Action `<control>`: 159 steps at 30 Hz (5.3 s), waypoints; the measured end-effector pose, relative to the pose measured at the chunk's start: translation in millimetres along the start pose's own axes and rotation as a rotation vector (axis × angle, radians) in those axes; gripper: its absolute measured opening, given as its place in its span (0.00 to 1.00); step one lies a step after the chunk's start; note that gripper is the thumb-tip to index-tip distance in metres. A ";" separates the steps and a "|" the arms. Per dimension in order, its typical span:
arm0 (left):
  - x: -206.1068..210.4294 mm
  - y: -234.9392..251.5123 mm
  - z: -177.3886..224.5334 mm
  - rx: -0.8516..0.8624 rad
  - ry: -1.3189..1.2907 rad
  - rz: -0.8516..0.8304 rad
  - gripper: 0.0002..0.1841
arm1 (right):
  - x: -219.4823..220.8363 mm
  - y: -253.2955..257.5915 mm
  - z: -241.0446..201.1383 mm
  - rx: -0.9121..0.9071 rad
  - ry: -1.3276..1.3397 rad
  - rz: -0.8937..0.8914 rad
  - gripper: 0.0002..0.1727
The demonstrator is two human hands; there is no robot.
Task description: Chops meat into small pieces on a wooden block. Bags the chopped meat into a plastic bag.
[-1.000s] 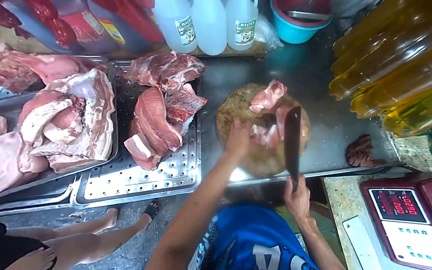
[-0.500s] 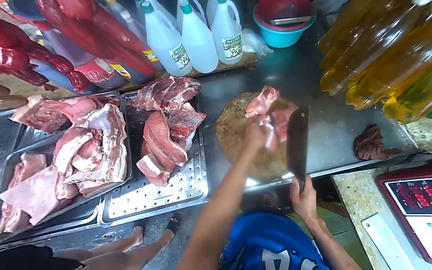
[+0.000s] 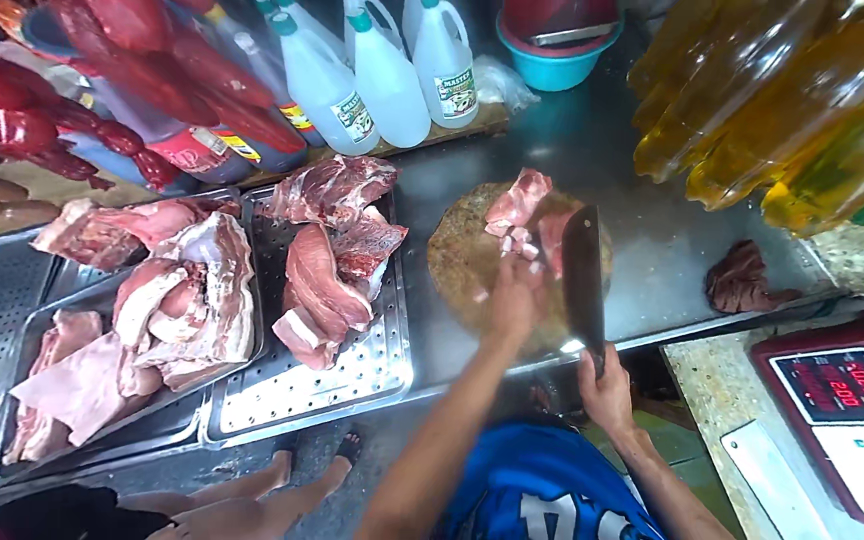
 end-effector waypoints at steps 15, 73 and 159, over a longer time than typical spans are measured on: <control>-45.9 -45.8 -60.8 -0.268 -0.164 -0.047 0.33 | -2.8 17.1 -1.1 0.030 -0.047 -0.194 0.22; -9.9 -125.1 -77.3 0.153 -0.398 0.478 0.09 | 36.2 1.4 -105.4 -0.167 -0.496 -0.649 0.24; -72.5 -17.0 -129.7 -0.359 -0.563 0.195 0.33 | -3.0 48.6 -67.8 -0.085 -0.212 -0.342 0.26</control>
Point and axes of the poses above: each hand's wrist, its own y-axis towards the middle knuckle, its own x-axis out of the palm, z = x × y, the point moved 7 cm from there along y, towards the middle knuckle, and after that the axes turned 6 degrees about x, right-handed, at the moved point
